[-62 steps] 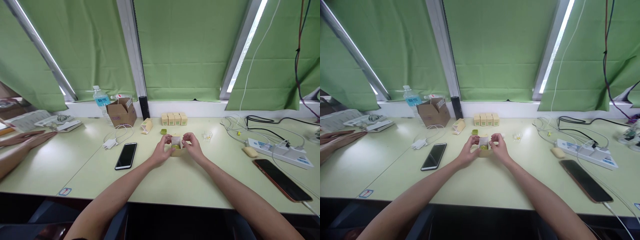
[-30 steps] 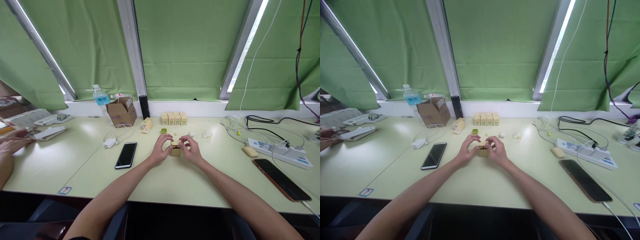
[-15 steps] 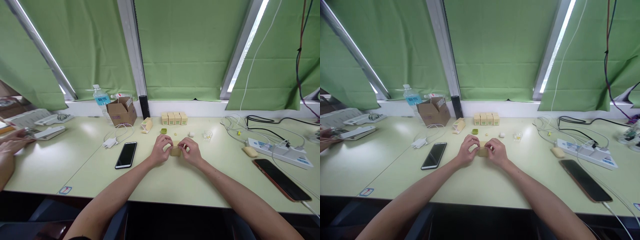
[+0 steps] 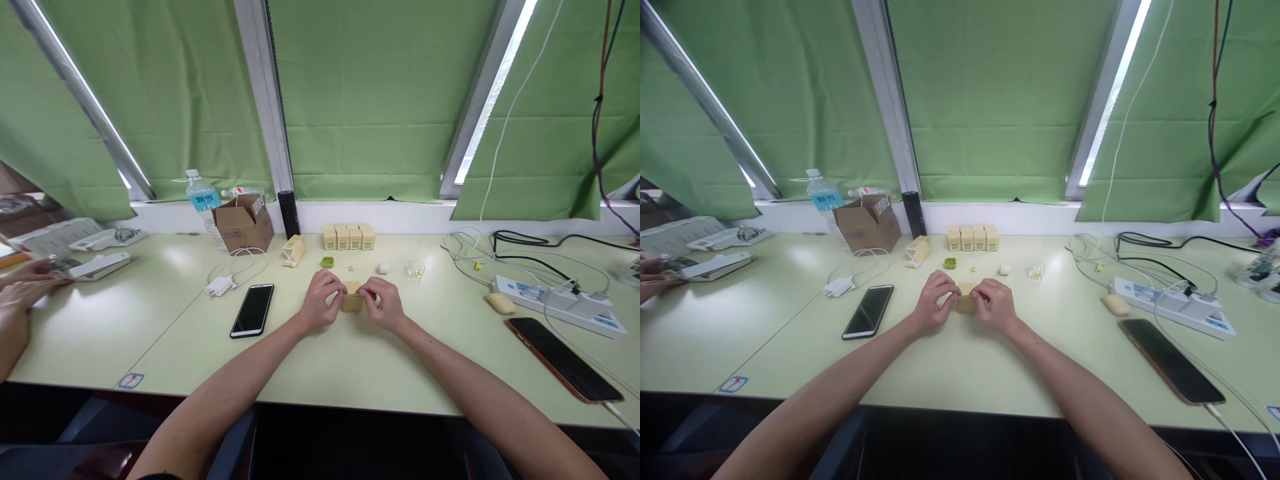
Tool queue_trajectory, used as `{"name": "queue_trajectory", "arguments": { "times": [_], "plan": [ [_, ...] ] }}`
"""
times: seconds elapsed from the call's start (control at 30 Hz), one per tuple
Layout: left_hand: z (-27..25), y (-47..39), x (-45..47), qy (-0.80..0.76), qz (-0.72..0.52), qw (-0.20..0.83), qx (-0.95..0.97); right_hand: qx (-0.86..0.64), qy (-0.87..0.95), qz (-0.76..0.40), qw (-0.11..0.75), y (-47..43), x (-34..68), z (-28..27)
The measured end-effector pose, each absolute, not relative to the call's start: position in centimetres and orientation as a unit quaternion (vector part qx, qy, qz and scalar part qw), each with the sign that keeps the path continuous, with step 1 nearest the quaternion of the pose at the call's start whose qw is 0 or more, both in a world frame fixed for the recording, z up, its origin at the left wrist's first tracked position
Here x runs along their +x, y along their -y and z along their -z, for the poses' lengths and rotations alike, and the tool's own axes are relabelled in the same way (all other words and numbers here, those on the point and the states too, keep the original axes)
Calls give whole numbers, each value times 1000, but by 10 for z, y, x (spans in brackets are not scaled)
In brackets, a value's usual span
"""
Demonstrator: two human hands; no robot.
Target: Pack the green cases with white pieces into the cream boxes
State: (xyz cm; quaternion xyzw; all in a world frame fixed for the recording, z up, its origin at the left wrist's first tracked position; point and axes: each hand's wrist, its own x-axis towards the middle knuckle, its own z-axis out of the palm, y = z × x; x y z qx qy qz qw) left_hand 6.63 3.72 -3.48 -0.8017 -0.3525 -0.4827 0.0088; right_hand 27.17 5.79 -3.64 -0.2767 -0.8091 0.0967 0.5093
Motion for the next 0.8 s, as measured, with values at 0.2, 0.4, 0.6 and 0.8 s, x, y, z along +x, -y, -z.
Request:
{"name": "queue_trajectory", "arguments": {
  "times": [0.2, 0.4, 0.6, 0.8],
  "plan": [
    [36, -38, 66, 348, 468, 19, -812, -300, 816, -114, 481, -59, 272, 39],
    [37, -40, 67, 423, 484, -5, -766, -293, 805, -170, 487, -52, 274, 37],
    [42, -43, 67, 473, 439, -46, -763, -322, 825, -156, 437, -52, 272, 37],
    [35, -34, 69, 394, 417, -137, -808, -481, 752, -177, 414, -76, 283, 36]
  ]
}}
